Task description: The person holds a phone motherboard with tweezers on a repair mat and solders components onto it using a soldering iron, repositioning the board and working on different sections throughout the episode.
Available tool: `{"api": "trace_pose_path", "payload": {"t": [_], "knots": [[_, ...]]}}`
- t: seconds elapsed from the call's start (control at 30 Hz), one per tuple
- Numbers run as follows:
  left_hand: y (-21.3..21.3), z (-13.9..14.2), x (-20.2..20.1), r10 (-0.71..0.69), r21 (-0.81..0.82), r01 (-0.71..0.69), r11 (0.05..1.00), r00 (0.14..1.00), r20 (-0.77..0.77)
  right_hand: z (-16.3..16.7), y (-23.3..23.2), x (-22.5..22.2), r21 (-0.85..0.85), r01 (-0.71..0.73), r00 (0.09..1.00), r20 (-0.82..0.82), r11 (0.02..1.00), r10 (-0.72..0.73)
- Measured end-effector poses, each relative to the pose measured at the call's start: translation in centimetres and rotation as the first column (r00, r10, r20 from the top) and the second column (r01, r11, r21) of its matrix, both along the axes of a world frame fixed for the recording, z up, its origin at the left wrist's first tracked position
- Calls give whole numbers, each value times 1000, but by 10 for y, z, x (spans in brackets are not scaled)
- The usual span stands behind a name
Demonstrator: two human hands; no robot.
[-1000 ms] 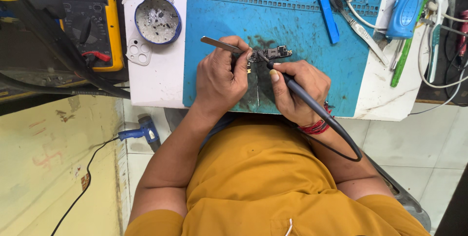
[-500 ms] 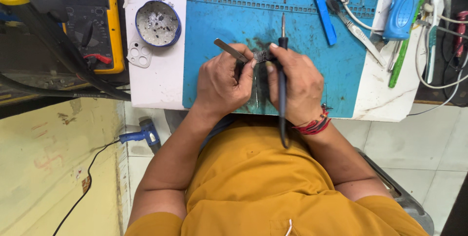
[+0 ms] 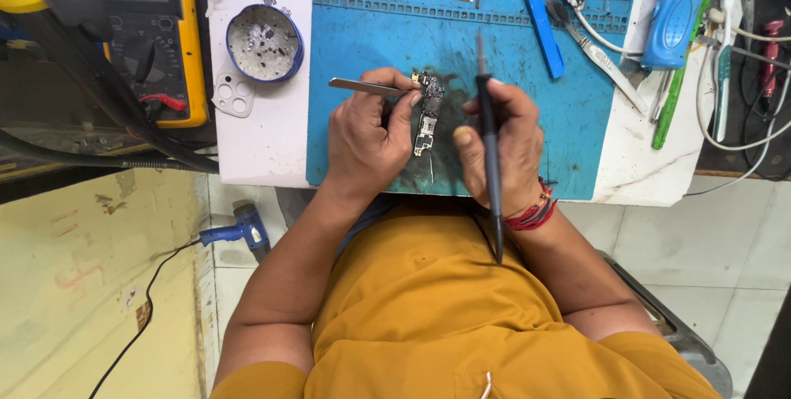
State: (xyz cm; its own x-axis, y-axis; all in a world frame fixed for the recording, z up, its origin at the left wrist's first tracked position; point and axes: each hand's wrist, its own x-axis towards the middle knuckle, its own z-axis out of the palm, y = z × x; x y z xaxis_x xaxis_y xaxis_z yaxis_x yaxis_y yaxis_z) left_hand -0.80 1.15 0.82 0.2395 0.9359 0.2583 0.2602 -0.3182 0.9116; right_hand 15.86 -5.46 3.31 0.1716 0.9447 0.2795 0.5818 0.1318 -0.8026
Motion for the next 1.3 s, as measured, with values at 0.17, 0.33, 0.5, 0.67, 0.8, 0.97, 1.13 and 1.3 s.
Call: {"api": "trace_pose_path", "payload": {"t": [0.17,0.33,0.5,0.67,0.8,0.97,1.13,1.3], "knots": [[0,4,-4,-56,-90,59,994,998,41,-6,-2,5,53,47,992,116,997,-53],[1,6,-4,-105,-21,105,994,994,-8,-7,-9,9,70,40,999,35,997,-42],[2,6,-2,-106,-62,103,993,993,-49,-8,-8,9,71,35,998,47,997,-38],[2,5,-3,-103,-29,101,994,994,-41,-8,-7,8,78,32,998,57,996,-37],[2,5,-3,-106,-26,105,994,994,-37,-8,-7,8,74,39,997,62,997,-44],[3,4,-3,-105,-38,103,994,993,-52,-8,-7,8,67,46,996,68,997,-51],[3,5,-3,-104,-29,103,994,994,-38,-8,-7,8,84,40,997,70,996,-46],[3,5,-3,-102,-12,102,995,994,-39,-7,-7,8,84,45,996,70,995,-51]]}}
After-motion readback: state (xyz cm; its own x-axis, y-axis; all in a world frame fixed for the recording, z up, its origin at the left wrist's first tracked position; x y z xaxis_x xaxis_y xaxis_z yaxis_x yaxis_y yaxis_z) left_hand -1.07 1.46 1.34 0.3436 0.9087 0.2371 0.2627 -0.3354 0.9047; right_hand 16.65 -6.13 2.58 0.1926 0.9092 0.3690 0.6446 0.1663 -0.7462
